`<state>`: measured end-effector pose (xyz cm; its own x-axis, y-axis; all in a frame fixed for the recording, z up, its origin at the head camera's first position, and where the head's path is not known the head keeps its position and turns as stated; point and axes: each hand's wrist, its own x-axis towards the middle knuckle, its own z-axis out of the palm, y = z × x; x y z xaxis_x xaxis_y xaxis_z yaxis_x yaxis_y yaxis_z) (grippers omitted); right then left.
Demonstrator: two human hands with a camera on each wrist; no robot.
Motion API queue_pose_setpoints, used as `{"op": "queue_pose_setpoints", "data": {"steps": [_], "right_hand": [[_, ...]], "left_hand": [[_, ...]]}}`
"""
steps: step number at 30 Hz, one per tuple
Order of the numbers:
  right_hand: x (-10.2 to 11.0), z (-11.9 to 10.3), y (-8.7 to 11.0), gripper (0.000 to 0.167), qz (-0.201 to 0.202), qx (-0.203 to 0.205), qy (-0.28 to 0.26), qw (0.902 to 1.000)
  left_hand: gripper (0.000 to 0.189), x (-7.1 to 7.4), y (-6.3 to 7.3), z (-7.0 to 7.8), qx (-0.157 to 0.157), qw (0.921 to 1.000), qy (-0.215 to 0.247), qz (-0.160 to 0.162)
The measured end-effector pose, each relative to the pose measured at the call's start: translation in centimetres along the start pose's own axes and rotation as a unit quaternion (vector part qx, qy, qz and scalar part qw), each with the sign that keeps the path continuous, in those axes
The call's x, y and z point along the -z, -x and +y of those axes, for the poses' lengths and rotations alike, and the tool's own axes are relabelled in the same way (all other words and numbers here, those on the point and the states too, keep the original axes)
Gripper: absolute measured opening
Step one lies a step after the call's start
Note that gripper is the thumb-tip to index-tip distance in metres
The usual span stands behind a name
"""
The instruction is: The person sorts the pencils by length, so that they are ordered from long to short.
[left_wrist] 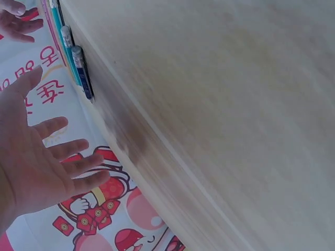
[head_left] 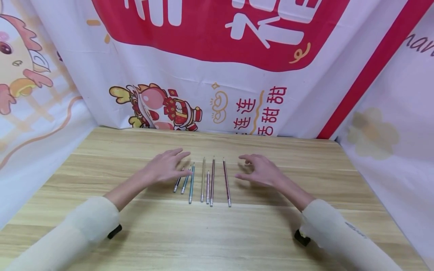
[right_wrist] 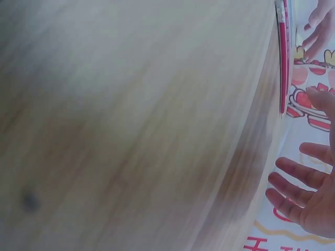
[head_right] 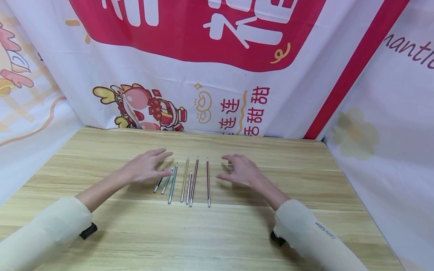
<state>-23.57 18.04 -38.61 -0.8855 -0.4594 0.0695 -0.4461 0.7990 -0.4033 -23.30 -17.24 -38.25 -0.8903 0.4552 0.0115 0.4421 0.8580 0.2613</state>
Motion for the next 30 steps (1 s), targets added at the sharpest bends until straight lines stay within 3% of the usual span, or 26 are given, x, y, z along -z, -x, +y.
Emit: {"op": "queue_pose_setpoints", "data": {"steps": [7, 17, 30], "right_hand": [[-0.5, -0.9, -0.8, 0.068, -0.014, 0.015, -0.044, 0.9988], [-1.3, -2.3, -1.9, 0.057, -0.057, 0.024, -0.103, 0.9927], [-2.3, -3.1, -3.0, 0.034, -0.073, 0.02, -0.088, 0.9932]], "left_hand": [[0.078, -0.1, -0.5, 0.8, -0.019, 0.9991, 0.038, -0.004], [0.076, -0.1, -1.1, 2.2, -0.023, 0.996, 0.086, -0.006], [0.076, -0.3, -2.2, 3.7, -0.041, 0.9929, 0.111, -0.013]]}}
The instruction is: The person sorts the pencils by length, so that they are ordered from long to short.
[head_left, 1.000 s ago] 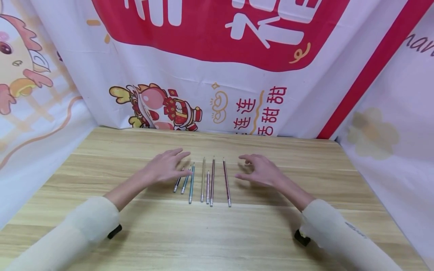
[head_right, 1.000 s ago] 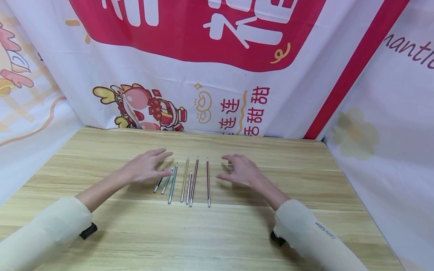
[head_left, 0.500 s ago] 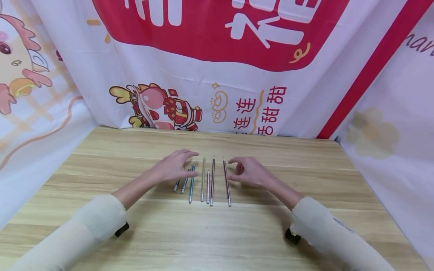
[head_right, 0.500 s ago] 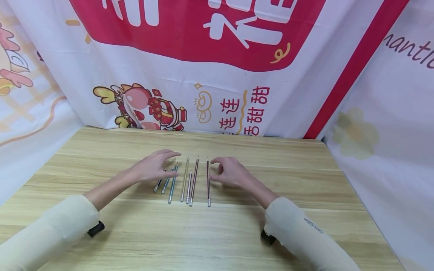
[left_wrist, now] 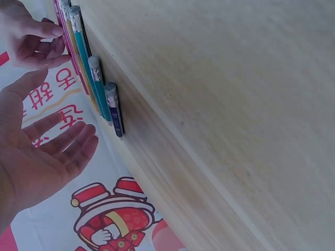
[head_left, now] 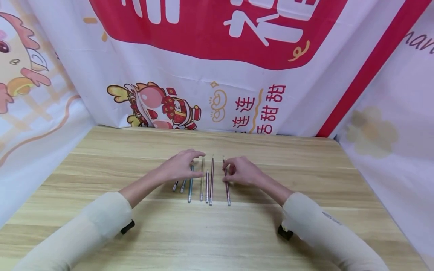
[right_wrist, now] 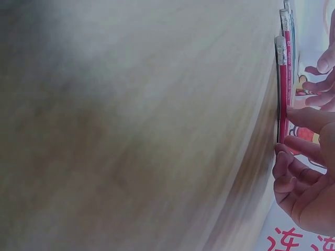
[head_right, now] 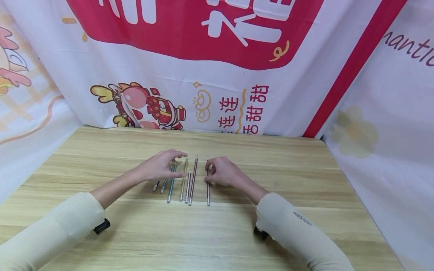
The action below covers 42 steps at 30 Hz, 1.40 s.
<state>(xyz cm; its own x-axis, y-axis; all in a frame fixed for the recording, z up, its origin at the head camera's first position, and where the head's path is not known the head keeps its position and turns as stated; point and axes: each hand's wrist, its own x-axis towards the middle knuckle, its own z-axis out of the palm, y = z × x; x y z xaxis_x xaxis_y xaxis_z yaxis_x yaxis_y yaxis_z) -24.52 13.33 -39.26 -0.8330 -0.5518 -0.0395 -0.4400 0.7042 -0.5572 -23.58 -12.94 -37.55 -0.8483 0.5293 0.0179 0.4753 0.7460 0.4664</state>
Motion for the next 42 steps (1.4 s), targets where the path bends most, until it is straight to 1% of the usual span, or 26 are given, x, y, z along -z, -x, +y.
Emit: {"op": "queue_pose_setpoints", "data": {"steps": [5, 9, 16, 23, 29, 34, 42], "right_hand": [[0.0, 0.0, -0.3, 0.026, -0.001, -0.003, 0.005, 1.0], [0.1, 0.0, -0.4, 0.025, -0.003, -0.005, -0.001, 1.0], [-0.2, 0.1, -0.6, 0.022, 0.002, -0.009, -0.008, 0.9999], [0.1, 0.0, -0.7, 0.016, -0.003, -0.029, -0.024, 0.9993], [0.4, -0.3, -0.7, 0.013, -0.004, -0.049, -0.012, 0.9987], [0.5, -0.2, -0.6, 0.016, -0.002, -0.06, -0.008, 0.9982], [0.5, 0.1, -0.4, 0.018, 0.006, -0.067, -0.002, 0.9977]], "left_hand": [[0.073, -0.2, -0.4, 0.4, -0.01, 1.0, 0.0, 0.0], [0.073, -0.5, -0.8, 0.5, -0.018, 0.9998, -0.004, -0.001], [0.074, -0.8, -1.3, 0.7, -0.012, 0.9999, 0.001, -0.008], [0.074, -1.1, -2.0, 1.0, -0.002, 0.9998, 0.013, -0.015], [0.065, -1.5, -2.7, 1.2, 0.001, 0.9995, 0.024, -0.02], [0.06, -1.9, -3.5, 1.4, -0.004, 0.9995, 0.013, -0.027], [0.058, -2.4, -4.2, 2.2, 0.012, 0.9993, 0.004, -0.035]]}}
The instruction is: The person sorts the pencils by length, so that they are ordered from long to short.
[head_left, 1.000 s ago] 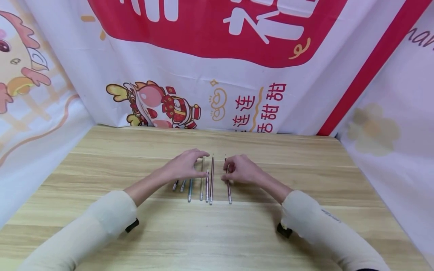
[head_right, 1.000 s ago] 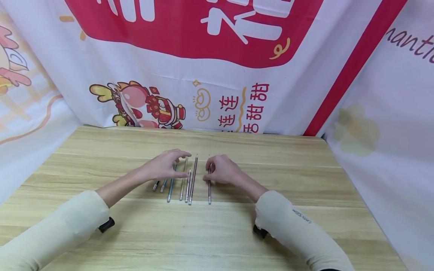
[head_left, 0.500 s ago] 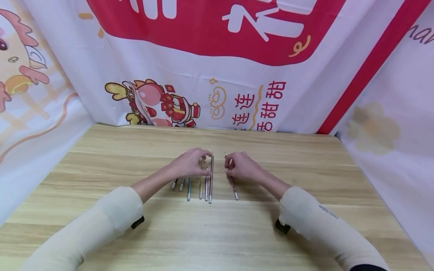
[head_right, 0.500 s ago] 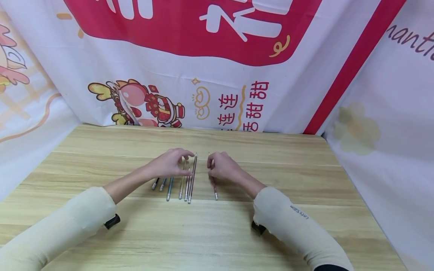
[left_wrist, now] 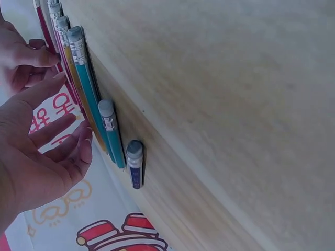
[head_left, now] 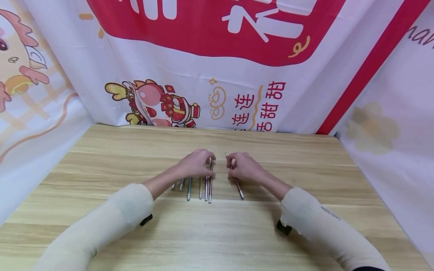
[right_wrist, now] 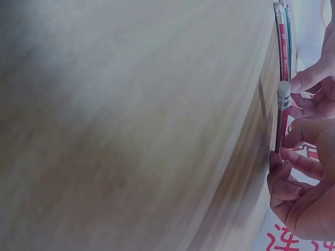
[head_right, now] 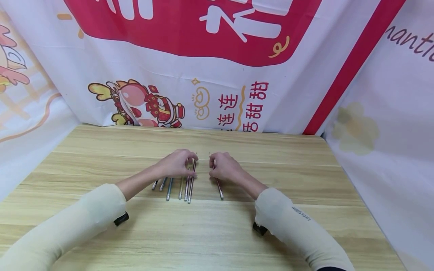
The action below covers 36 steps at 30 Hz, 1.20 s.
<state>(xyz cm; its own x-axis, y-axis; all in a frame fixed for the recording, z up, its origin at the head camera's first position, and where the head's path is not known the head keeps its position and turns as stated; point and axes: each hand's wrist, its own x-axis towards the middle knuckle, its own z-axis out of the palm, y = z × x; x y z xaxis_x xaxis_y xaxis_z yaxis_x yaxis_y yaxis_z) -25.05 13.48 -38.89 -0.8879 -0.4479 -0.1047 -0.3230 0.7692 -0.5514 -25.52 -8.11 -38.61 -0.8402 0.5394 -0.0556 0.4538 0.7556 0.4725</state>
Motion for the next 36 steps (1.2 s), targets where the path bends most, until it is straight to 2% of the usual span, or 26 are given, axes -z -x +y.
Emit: {"op": "queue_pose_setpoints", "data": {"steps": [8, 16, 25, 36], "right_hand": [[0.5, 0.5, 0.4, 0.016, 0.019, -0.017, -0.027, 0.9993], [1.4, 1.2, 1.0, 0.015, 0.041, -0.025, -0.033, 0.9983], [2.2, 2.1, 1.6, 0.019, 0.049, -0.035, -0.051, 0.9969], [3.0, 3.7, 2.3, 0.019, 0.063, -0.043, -0.085, 0.9934]], "left_hand": [[0.052, -0.4, -0.9, 0.5, 0.011, 0.9999, -0.009, -0.002], [0.024, -0.6, -1.6, 0.9, 0.007, 0.9999, -0.007, -0.004], [0.021, -0.8, -2.1, 1.4, 0.024, 0.9996, 0.003, -0.013], [0.016, -0.9, -2.7, 1.9, 0.048, 0.9987, 0.013, -0.007]]}}
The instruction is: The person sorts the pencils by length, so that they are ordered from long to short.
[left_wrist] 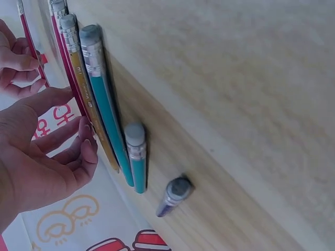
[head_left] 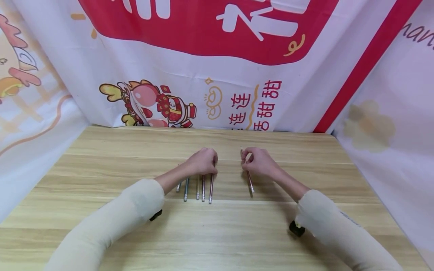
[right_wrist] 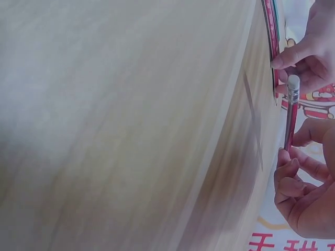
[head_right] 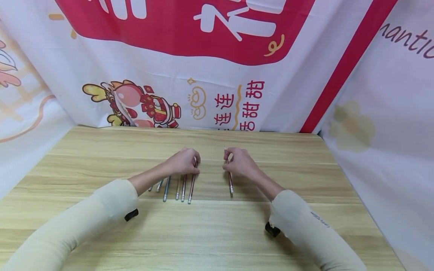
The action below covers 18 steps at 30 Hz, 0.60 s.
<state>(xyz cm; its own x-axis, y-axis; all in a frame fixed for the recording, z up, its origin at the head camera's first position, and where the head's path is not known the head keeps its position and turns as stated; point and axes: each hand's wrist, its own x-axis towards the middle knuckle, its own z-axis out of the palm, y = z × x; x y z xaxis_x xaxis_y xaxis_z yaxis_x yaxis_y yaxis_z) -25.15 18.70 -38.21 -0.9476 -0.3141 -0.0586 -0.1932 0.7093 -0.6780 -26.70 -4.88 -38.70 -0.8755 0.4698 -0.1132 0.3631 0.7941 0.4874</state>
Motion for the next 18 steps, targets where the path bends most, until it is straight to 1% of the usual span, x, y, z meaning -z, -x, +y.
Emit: {"op": "queue_pose_setpoints", "data": {"steps": [6, 11, 18], "right_hand": [[0.6, 0.8, 0.5, 0.019, 0.014, -0.005, 0.003, 0.9999], [1.0, 1.5, 0.9, 0.019, 0.016, -0.007, 0.002, 0.9998], [1.6, 1.9, 1.2, 0.02, 0.02, -0.011, 0.005, 0.9997]], "left_hand": [[0.016, 0.0, -0.1, 0.4, 0.017, 0.9997, 0.015, 0.004], [0.017, 0.0, 0.1, 0.8, 0.031, 0.9991, 0.027, 0.012], [0.021, -0.2, 0.0, 1.2, 0.062, 0.9967, 0.049, 0.02]]}}
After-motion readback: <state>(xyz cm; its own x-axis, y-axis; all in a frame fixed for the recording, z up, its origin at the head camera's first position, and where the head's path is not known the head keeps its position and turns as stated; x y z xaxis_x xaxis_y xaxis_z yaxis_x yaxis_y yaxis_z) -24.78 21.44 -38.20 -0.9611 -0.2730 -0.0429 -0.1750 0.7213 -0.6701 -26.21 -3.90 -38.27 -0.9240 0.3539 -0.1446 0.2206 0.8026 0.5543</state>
